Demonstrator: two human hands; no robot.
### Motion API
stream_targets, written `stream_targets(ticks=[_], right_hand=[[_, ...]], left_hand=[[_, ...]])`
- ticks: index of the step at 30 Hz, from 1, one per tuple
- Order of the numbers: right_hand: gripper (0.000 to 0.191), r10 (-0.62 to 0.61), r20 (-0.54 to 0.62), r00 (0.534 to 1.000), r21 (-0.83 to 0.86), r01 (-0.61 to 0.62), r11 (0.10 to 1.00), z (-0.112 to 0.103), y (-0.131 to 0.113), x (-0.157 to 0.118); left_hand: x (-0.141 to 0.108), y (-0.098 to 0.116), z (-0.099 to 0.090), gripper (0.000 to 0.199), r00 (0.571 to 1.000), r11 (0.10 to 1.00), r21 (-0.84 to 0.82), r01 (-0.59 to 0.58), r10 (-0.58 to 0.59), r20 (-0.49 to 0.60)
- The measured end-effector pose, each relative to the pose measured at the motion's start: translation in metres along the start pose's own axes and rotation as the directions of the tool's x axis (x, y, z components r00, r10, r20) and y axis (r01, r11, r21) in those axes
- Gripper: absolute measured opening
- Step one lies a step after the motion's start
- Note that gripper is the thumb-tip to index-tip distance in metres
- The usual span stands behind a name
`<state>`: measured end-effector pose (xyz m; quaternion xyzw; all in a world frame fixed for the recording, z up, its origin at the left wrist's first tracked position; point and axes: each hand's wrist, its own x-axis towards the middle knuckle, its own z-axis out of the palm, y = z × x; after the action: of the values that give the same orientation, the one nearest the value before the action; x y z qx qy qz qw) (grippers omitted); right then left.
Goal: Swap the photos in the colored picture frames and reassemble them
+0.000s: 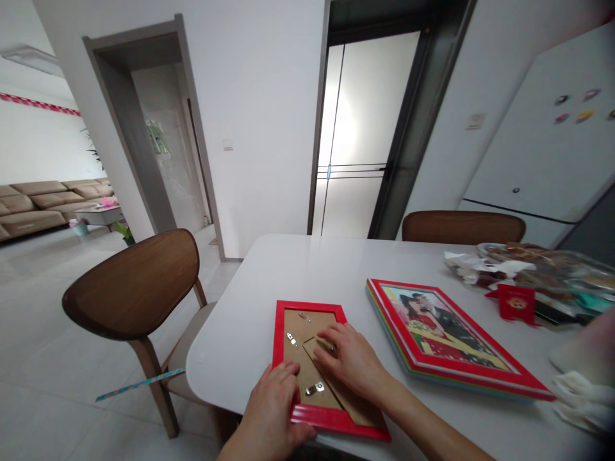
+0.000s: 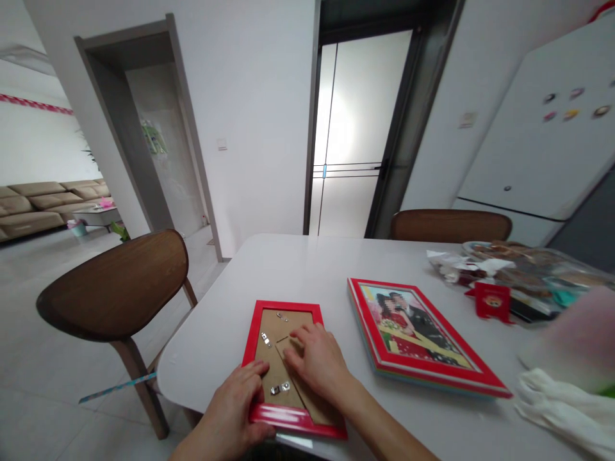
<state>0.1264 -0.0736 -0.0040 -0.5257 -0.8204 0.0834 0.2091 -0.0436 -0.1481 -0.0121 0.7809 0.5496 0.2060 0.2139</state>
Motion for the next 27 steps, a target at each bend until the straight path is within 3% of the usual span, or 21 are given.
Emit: stream_targets(ticks=[3,6,10,13,16,18,20,22,27], right_hand=[[0.032,-0.001,0.055,0.999,0.021,0.0,1.0,-0.004,0.002,-0.022],[0.033,0.03,0.035,0.999,0.078,-0.032,0.996,-0.003,0.004,-0.028],[0.037,0.074,0.053,0.996,0.114,-0.08,0.99,-0.016,0.0,-0.019],[0.032,0.07,0.02,0.997,0.124,-0.072,0.99,-0.035,-0.014,-0.016],[0.029,-0.006,-0.009,1.0,0.24,0.008,0.971,-0.048,-0.031,-0.016],[0.028,-0.055,-0.029,0.998,0.326,0.062,0.943,-0.05,-0.032,-0.016],[0.029,-0.022,-0.059,0.998,0.322,0.04,0.946,-0.046,-0.021,-0.017],[0.03,0.075,-0.065,0.995,0.22,-0.059,0.974,-0.036,-0.001,-0.02],[0.041,0.258,0.013,0.966,-0.033,-0.257,0.966,-0.011,0.036,-0.029]], left_hand=[[0.0,0.008,0.0,0.032,1.0,1.0,-0.015,0.016,-0.016,0.022],[-0.002,0.013,0.001,0.033,0.999,0.995,-0.094,0.036,-0.037,0.001],[0.0,0.01,0.003,0.039,0.979,0.922,-0.384,0.035,-0.11,-0.174],[0.008,0.007,0.003,0.038,0.931,0.756,-0.654,-0.016,-0.228,-0.286],[0.015,0.002,-0.004,0.041,0.919,0.483,-0.876,0.003,-0.347,-0.188],[0.015,-0.006,-0.013,0.04,0.895,0.397,-0.917,0.051,-0.426,-0.135],[0.011,-0.021,-0.025,0.036,0.856,0.412,-0.907,0.087,-0.497,-0.144],[0.002,-0.041,-0.038,0.032,0.825,0.446,-0.888,0.115,-0.541,-0.165],[-0.017,-0.09,-0.059,0.023,0.76,0.578,-0.779,0.243,-0.612,-0.218]])
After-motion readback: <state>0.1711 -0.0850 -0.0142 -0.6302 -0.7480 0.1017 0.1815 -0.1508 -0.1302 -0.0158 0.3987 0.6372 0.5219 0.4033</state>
